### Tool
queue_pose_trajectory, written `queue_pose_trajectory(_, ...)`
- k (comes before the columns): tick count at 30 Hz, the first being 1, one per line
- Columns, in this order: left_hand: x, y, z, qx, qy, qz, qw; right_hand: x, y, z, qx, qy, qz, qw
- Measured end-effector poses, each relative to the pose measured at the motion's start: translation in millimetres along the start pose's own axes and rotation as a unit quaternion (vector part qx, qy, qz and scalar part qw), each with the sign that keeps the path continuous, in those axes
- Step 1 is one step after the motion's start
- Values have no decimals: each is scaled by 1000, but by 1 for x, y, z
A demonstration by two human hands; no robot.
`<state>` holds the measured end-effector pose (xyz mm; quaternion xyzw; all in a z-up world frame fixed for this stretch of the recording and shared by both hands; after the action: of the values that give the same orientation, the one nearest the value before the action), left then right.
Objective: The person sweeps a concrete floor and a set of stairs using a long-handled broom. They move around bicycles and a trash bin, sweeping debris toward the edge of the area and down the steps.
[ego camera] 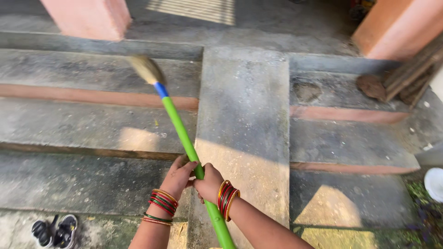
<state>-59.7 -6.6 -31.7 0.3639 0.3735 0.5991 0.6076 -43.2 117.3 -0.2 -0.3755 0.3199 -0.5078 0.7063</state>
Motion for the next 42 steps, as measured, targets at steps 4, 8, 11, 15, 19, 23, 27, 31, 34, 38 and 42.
queue_pose_trajectory(4,-15,-24,22,-86,-18,-31,996,28,32,-38,29,-15,-69,997)
queue_pose_trajectory(8,-42,-39,37,-131,-11,-37,991,46,60,-74,77,-39,-91,992)
queue_pose_trajectory(11,-54,-42,42,-128,-34,-3,991,62,49,-91,35,-41,-75,996)
queue_pose_trajectory(15,-68,-25,31,-86,-40,53,994,61,24,-101,-13,8,-110,994)
queue_pose_trajectory(19,-72,-24,24,-101,-65,-20,993,72,48,-108,0,66,-170,983)
queue_pose_trajectory(23,-113,-59,49,-188,-97,-18,977,132,80,-139,0,75,-258,963)
queue_pose_trajectory(27,-185,-48,49,-111,-191,-90,971,187,82,-171,17,79,-209,975)
queue_pose_trajectory(31,-221,-48,69,-139,-187,-92,968,205,59,-203,145,6,-371,917)
queue_pose_trajectory(34,-249,-33,85,-143,-205,-103,963,208,49,-208,124,2,-364,923)
queue_pose_trajectory(38,-264,-43,102,-162,-227,-112,954,218,84,-200,107,64,-339,932)
queue_pose_trajectory(42,-255,-80,99,-224,-227,-123,940,239,124,-206,206,77,-262,940)
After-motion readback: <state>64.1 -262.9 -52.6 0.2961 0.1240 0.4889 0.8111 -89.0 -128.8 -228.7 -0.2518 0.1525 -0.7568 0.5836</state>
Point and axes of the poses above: each hand's wrist, its own z-axis away from the middle knuckle, its own x-axis out of the palm, y = z × x, the point moved 7 cm from there along -z, towards the middle knuckle, and after that the axes turned 11 degrees about -z, right-handed, at the moved point
